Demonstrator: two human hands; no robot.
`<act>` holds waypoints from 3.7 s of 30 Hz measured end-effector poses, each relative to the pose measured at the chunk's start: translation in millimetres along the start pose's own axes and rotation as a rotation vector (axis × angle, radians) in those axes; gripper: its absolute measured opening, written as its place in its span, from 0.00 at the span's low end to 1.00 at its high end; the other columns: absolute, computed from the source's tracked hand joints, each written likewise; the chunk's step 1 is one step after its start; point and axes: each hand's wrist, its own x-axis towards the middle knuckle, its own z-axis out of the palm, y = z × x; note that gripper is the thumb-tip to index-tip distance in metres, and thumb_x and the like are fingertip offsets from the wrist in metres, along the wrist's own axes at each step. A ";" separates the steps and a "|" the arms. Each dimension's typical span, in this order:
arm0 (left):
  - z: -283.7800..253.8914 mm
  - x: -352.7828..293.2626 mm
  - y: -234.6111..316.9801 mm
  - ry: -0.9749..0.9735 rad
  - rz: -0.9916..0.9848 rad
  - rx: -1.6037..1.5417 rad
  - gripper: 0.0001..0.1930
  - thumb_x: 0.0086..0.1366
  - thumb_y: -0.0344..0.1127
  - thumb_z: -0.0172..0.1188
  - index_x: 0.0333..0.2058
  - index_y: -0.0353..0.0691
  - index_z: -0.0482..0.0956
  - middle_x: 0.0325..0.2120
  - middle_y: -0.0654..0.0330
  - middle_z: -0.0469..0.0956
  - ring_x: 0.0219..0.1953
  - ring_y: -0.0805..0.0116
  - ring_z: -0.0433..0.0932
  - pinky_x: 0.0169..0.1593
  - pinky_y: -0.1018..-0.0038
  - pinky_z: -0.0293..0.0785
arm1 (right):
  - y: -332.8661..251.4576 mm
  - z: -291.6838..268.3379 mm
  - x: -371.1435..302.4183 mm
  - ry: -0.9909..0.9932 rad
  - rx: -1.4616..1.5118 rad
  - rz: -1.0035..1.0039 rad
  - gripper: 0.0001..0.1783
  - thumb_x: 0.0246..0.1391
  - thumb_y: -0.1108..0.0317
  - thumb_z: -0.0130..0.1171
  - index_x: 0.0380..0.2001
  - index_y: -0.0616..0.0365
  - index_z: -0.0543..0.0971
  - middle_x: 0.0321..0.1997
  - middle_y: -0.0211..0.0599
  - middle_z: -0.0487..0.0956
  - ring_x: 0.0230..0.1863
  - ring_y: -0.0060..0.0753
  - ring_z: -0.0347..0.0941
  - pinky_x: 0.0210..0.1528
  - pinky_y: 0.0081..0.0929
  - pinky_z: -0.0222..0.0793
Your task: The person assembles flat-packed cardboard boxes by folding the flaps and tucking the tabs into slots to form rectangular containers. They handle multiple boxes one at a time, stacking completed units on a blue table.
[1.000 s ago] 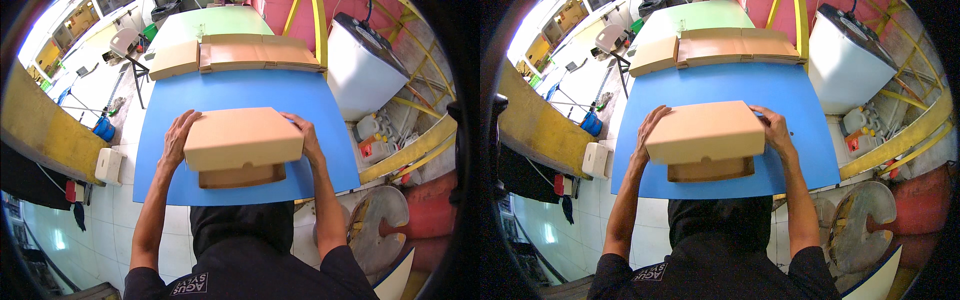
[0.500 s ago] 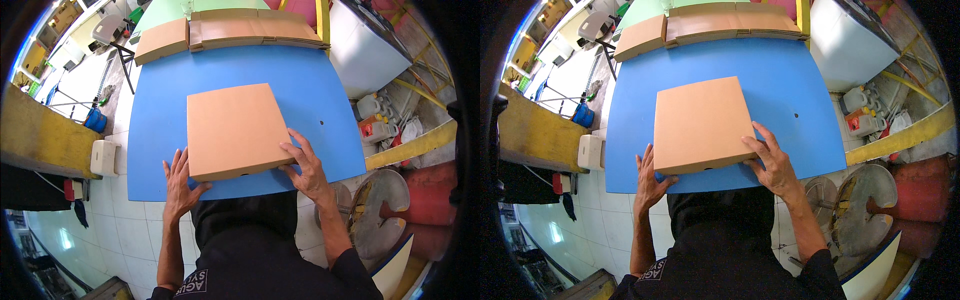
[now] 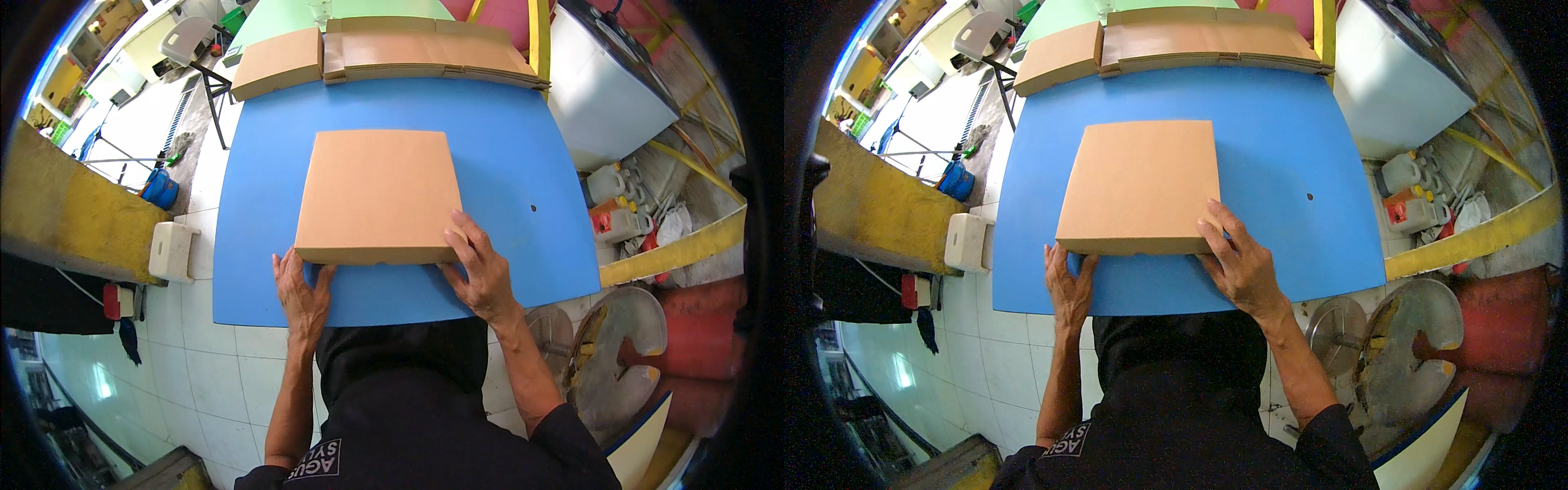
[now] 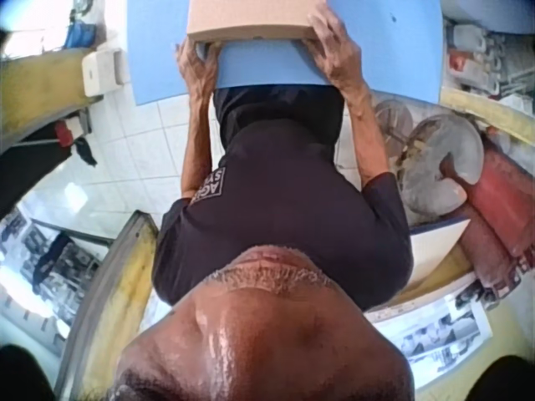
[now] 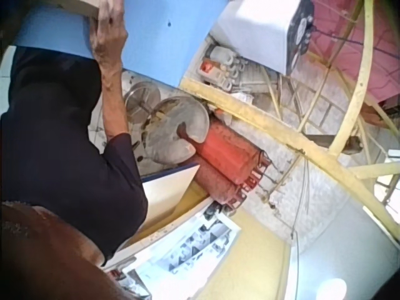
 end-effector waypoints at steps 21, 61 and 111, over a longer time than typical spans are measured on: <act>30.7 14.0 13.7 0.217 -0.088 -0.768 0.16 0.63 0.31 0.67 0.45 0.36 0.73 0.45 0.55 0.77 0.42 0.66 0.79 0.43 0.66 0.80 | 14.7 9.0 -7.6 0.144 0.098 -0.049 0.39 0.43 0.68 0.76 0.59 0.46 0.70 0.63 0.47 0.71 0.54 0.51 0.78 0.45 0.36 0.86; -5.5 3.9 11.8 -0.398 -0.404 -1.498 0.23 0.72 0.49 0.49 0.59 0.40 0.68 0.52 0.51 0.75 0.54 0.50 0.75 0.54 0.51 0.74 | -1.4 19.5 28.8 0.145 -0.102 -0.050 0.33 0.43 0.71 0.72 0.55 0.47 0.74 0.58 0.41 0.75 0.51 0.45 0.79 0.43 0.35 0.82; 46.3 225.4 -82.5 0.380 -0.243 -0.002 0.08 0.61 0.38 0.60 0.32 0.42 0.83 0.27 0.54 0.84 0.30 0.52 0.82 0.38 0.61 0.77 | 131.3 263.7 427.3 0.086 1.194 0.929 0.30 0.54 0.69 0.63 0.59 0.50 0.63 0.62 0.45 0.66 0.62 0.47 0.63 0.49 0.59 0.78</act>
